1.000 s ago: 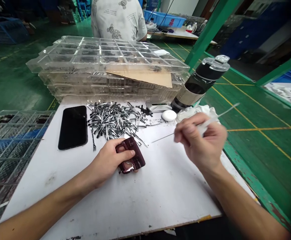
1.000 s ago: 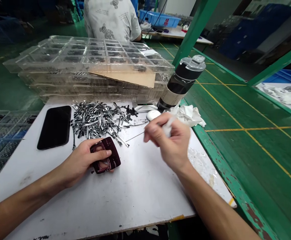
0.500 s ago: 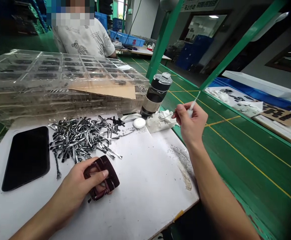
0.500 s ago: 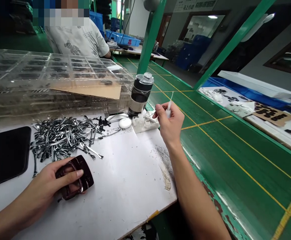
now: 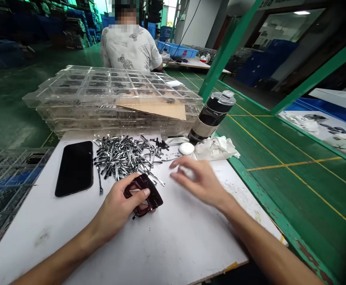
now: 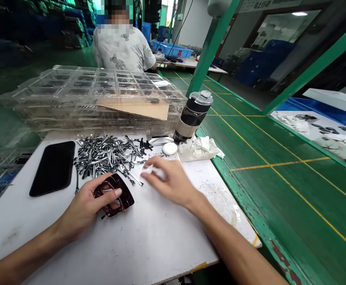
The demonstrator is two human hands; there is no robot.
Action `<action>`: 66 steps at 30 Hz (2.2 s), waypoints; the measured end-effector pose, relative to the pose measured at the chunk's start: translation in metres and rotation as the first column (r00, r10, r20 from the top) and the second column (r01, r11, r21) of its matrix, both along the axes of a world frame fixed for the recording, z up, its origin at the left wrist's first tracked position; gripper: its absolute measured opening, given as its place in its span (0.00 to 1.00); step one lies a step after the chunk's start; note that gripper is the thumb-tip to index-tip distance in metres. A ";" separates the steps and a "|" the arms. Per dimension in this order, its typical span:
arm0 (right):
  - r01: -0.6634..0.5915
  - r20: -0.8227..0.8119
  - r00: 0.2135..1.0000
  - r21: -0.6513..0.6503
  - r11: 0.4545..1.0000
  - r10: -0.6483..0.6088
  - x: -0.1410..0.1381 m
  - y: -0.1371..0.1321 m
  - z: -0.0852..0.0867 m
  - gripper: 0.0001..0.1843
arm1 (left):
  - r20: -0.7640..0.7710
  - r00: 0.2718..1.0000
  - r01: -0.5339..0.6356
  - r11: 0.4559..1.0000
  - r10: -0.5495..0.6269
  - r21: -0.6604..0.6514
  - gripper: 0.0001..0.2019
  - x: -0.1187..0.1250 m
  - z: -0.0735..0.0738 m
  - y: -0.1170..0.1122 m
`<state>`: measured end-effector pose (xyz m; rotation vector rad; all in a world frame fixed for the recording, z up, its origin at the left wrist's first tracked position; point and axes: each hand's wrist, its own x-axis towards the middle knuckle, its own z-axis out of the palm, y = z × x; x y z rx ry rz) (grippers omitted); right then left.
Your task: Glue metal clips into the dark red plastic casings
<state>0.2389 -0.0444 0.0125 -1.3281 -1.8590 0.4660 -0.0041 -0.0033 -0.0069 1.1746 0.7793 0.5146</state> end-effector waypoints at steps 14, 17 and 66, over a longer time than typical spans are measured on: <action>-0.162 0.129 0.982 0.207 0.965 0.137 -0.021 0.000 -0.020 0.04 | -0.067 0.986 -0.127 0.941 0.155 0.314 0.17 -0.003 -0.006 0.005; -0.134 0.288 0.957 0.347 0.928 0.031 -0.017 0.001 -0.023 0.08 | -0.078 0.967 -0.216 0.939 0.244 0.268 0.15 -0.005 -0.003 0.008; -0.012 -0.370 0.929 -0.080 0.997 -0.019 -0.023 0.011 -0.014 0.02 | 0.120 0.987 -0.142 0.947 0.112 0.289 0.15 -0.002 -0.003 0.010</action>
